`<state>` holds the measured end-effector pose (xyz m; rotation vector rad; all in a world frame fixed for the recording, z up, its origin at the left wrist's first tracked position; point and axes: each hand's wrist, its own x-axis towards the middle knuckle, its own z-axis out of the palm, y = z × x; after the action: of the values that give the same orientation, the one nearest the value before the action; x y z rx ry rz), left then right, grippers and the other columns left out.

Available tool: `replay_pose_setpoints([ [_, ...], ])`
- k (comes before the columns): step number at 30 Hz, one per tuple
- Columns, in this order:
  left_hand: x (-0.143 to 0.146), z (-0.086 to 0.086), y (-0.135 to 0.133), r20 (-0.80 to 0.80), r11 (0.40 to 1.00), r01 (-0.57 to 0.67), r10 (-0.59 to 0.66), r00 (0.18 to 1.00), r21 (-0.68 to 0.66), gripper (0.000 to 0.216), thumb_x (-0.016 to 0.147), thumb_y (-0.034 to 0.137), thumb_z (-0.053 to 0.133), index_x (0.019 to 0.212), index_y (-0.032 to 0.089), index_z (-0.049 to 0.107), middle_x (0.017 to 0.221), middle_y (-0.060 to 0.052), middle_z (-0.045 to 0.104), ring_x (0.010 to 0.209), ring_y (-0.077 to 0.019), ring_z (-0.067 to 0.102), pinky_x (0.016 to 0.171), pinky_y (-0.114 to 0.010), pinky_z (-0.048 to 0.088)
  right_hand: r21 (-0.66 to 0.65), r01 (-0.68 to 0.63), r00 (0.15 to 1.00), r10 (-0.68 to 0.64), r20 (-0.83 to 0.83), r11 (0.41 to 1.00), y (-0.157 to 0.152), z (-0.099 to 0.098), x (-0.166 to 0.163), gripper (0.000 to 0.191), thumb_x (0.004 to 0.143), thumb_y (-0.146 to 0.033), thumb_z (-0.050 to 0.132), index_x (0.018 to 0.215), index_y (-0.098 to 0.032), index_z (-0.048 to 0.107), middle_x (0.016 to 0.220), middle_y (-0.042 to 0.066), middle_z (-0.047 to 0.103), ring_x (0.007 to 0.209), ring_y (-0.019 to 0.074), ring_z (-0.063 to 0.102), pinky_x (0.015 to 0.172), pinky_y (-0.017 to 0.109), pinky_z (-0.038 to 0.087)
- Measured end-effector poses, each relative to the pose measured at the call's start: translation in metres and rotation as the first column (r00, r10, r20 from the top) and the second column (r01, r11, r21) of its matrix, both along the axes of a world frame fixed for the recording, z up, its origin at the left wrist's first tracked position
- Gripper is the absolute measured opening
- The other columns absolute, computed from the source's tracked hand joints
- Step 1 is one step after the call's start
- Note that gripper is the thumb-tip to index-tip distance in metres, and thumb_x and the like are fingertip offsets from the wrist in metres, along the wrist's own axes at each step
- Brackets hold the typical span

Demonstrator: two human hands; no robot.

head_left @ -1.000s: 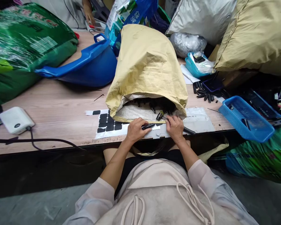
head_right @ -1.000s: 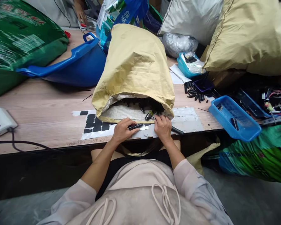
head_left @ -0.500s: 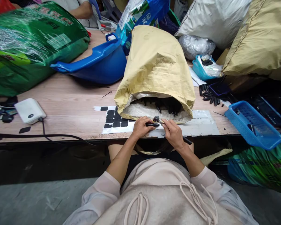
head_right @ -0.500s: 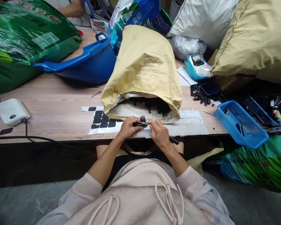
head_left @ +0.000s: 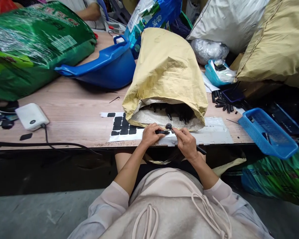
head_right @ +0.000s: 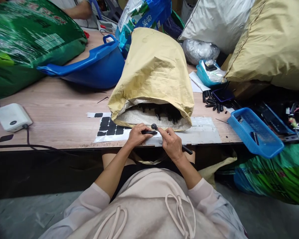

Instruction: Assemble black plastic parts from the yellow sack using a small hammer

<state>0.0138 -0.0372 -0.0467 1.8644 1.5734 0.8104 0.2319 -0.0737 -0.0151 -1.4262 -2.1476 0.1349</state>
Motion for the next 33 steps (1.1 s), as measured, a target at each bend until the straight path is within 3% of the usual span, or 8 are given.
replay_pose_setpoints([
  [9, -0.001, 0.000, -0.001, -0.033, 1.000, 0.012, -0.011, 0.999, 0.021, 0.013, 0.077, 0.027, 0.085, 0.089, 0.025, 0.080, 0.092, -0.001, 0.073, 0.097, -0.0240, 0.065, 0.092, -0.038, 0.049, -0.042, 0.023, 0.997, -0.026, -0.073, 0.999, 0.006, -0.003, 0.013, 0.035, 0.108, -0.027, 0.047, 0.132, -0.027, 0.073, 0.100, 0.004, 0.070, 0.091, 0.0147, 0.067, 0.079, 0.022, 0.051],
  [18, -0.003, -0.002, -0.002, -0.051, 0.998, 0.030, -0.027, 0.998, 0.058, 0.017, 0.077, 0.020, 0.079, 0.092, 0.024, 0.074, 0.094, -0.002, 0.073, 0.096, -0.0251, 0.065, 0.093, -0.039, 0.050, 0.098, 0.116, 0.980, -0.129, 0.148, 0.988, 0.044, -0.025, 0.037, 0.028, 0.103, -0.027, 0.056, 0.118, -0.028, 0.079, 0.093, 0.006, 0.067, 0.089, 0.0209, 0.054, 0.081, 0.032, 0.040],
  [23, -0.003, 0.001, -0.004, -0.099, 0.997, 0.045, -0.040, 0.994, 0.056, 0.016, 0.076, 0.022, 0.080, 0.090, 0.023, 0.075, 0.094, -0.003, 0.071, 0.098, -0.0264, 0.064, 0.092, -0.040, 0.049, 0.119, 0.128, 0.978, -0.145, 0.147, 0.985, 0.044, -0.035, 0.036, 0.025, 0.102, -0.029, 0.058, 0.116, -0.027, 0.079, 0.096, 0.006, 0.068, 0.091, 0.0212, 0.054, 0.079, 0.033, 0.035],
  [33, -0.006, -0.004, -0.005, -0.095, 0.996, 0.065, -0.059, 0.994, 0.066, 0.014, 0.082, 0.029, 0.078, 0.095, 0.026, 0.079, 0.094, -0.003, 0.070, 0.097, -0.0249, 0.063, 0.093, -0.039, 0.049, 0.089, 0.147, 0.973, -0.160, 0.165, 0.985, 0.041, -0.034, 0.032, 0.027, 0.103, -0.030, 0.054, 0.119, -0.027, 0.077, 0.098, 0.007, 0.067, 0.092, 0.0222, 0.053, 0.081, 0.034, 0.035],
])
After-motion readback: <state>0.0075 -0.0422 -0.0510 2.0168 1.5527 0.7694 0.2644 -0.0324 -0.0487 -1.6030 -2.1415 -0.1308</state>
